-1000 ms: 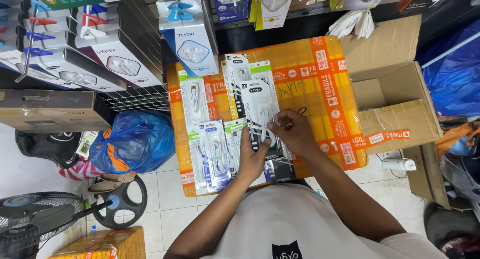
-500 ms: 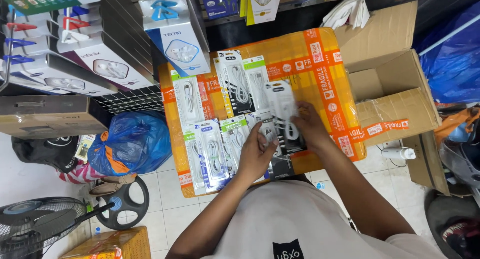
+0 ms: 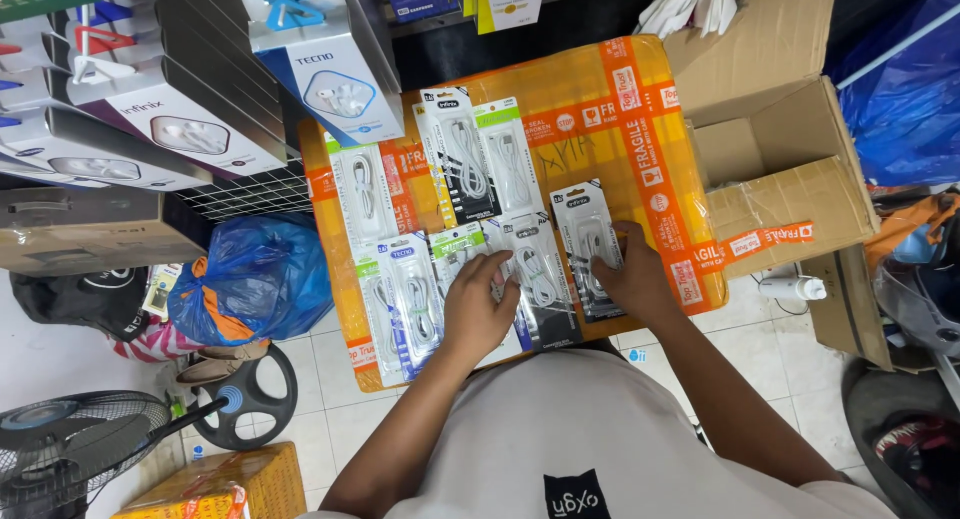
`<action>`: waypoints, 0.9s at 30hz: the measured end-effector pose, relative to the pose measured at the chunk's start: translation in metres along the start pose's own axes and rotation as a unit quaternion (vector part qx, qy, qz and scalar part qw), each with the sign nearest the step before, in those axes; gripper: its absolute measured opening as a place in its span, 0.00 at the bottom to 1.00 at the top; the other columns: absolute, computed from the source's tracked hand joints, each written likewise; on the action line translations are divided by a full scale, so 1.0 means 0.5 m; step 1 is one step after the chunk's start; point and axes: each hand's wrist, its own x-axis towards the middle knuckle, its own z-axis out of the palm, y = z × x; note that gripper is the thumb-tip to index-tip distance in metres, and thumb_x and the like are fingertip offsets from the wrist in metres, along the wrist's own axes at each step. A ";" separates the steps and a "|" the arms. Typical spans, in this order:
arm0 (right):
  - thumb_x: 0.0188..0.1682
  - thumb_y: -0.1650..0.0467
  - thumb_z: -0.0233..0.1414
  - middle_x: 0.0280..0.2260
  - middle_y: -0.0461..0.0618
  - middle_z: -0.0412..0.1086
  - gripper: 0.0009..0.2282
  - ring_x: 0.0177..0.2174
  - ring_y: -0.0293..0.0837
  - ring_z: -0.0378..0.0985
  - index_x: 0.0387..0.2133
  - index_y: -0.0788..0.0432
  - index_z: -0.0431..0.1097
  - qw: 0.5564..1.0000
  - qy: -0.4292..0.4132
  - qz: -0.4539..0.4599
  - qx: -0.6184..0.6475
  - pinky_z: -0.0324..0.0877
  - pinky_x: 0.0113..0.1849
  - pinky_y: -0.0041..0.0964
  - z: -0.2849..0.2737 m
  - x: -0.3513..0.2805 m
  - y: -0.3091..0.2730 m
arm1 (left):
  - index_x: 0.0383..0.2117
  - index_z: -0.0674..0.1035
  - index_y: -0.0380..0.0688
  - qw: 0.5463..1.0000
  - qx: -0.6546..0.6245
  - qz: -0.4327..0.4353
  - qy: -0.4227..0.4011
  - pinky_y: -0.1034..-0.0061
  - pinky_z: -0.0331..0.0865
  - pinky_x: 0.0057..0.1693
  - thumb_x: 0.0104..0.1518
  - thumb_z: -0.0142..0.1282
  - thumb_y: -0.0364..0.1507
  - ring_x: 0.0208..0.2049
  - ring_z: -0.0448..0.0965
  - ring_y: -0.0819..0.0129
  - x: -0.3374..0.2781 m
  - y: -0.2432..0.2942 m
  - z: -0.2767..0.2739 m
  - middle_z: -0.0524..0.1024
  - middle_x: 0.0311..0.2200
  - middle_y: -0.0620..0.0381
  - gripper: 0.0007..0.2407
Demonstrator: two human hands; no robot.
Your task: The person sits at a counter and places coiled charging cables into clear plastic retail blister packs, pressing each cable into its cardboard backing and setting the finished packs in rows on a taped cardboard box. They work through the packs one at a time, arranging the completed ones in groups.
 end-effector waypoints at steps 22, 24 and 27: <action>0.46 0.60 0.60 0.44 0.62 0.73 0.24 0.46 0.60 0.74 0.50 0.64 0.69 0.948 0.016 -0.212 -0.236 0.69 0.47 0.53 0.025 0.241 -0.135 | 0.46 0.81 0.38 0.999 -0.022 0.017 0.042 0.63 0.71 0.41 0.53 0.57 0.23 0.34 0.76 0.54 -0.064 0.004 -0.009 0.73 0.28 0.50 0.13; 0.44 0.58 0.63 0.39 0.63 0.74 0.25 0.41 0.59 0.78 0.47 0.65 0.69 0.961 -0.022 -0.173 -0.213 0.71 0.44 0.52 0.067 0.264 -0.167 | 0.45 0.81 0.37 0.998 -0.015 0.047 0.050 0.63 0.72 0.42 0.54 0.57 0.23 0.35 0.76 0.54 -0.073 0.004 -0.009 0.74 0.29 0.49 0.12; 0.39 0.58 0.67 0.37 0.63 0.76 0.27 0.39 0.58 0.80 0.43 0.67 0.69 0.966 -0.017 -0.175 -0.189 0.73 0.43 0.49 0.119 0.297 -0.178 | 0.45 0.81 0.37 0.999 -0.019 0.029 0.037 0.63 0.71 0.41 0.54 0.57 0.23 0.34 0.76 0.54 -0.082 0.009 -0.020 0.73 0.28 0.49 0.13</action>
